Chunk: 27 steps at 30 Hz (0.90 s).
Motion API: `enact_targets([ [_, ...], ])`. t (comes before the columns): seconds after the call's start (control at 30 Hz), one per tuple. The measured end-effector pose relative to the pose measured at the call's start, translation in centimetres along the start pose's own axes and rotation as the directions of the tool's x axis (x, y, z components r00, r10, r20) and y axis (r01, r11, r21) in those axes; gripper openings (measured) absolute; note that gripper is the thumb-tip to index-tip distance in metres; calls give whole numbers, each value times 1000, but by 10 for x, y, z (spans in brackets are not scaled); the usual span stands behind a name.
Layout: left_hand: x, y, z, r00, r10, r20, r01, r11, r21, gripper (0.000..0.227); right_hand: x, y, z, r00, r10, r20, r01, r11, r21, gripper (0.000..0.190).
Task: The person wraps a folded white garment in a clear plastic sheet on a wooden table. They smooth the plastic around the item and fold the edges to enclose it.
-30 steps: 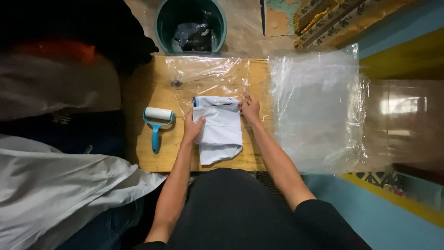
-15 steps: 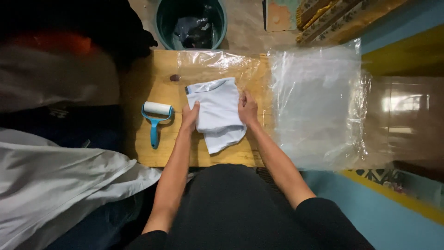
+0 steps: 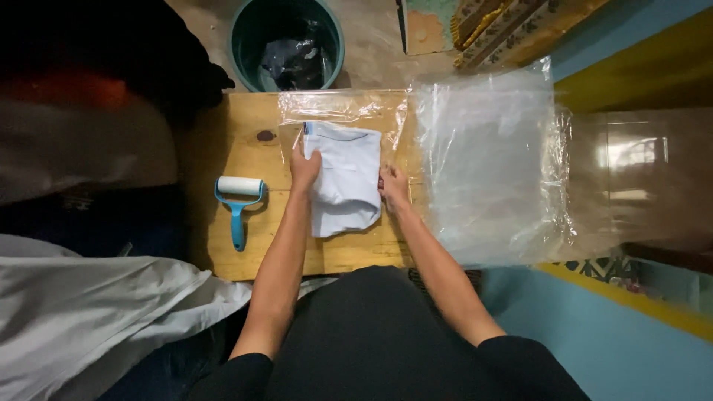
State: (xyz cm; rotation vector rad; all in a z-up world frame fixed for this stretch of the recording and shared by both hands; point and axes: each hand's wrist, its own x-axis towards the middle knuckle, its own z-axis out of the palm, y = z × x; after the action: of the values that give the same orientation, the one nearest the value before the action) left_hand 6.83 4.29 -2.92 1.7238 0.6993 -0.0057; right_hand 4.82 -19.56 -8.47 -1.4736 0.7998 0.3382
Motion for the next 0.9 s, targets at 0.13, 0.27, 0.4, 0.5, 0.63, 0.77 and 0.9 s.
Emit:
enact_targets([
  [0.13, -12, 13, 4, 975, 222, 0, -218, 959, 179, 65, 15, 34, -8, 998, 52, -36, -47, 992, 113, 36],
  [0.27, -41, 50, -9, 961, 277, 10, -268, 919, 288, 64, -37, 7, -6, 996, -65, -59, 58, 992, -114, 32],
  [0.4, -74, 61, -34, 907, 419, 46, -402, 825, 398, 77, -86, -27, -7, 991, -129, -41, 88, 848, -523, 37],
  [0.5, -58, -31, -52, 848, 507, -157, -339, 745, 574, 39, -77, -17, -9, 999, -47, -10, 34, 842, -539, 45],
  [0.63, -81, -39, -63, 961, -95, -260, 215, 847, 486, 71, -102, -38, -4, 1000, 13, -18, -20, 885, -465, 37],
  [0.77, -91, -42, -54, 892, -451, -25, 420, 809, 412, 87, -83, -20, -5, 998, 35, -49, -46, 966, -254, 34],
  [0.9, -74, -62, -23, 909, -415, 38, 372, 850, 372, 76, -84, -18, -7, 1000, -17, -14, 13, 968, -250, 37],
])
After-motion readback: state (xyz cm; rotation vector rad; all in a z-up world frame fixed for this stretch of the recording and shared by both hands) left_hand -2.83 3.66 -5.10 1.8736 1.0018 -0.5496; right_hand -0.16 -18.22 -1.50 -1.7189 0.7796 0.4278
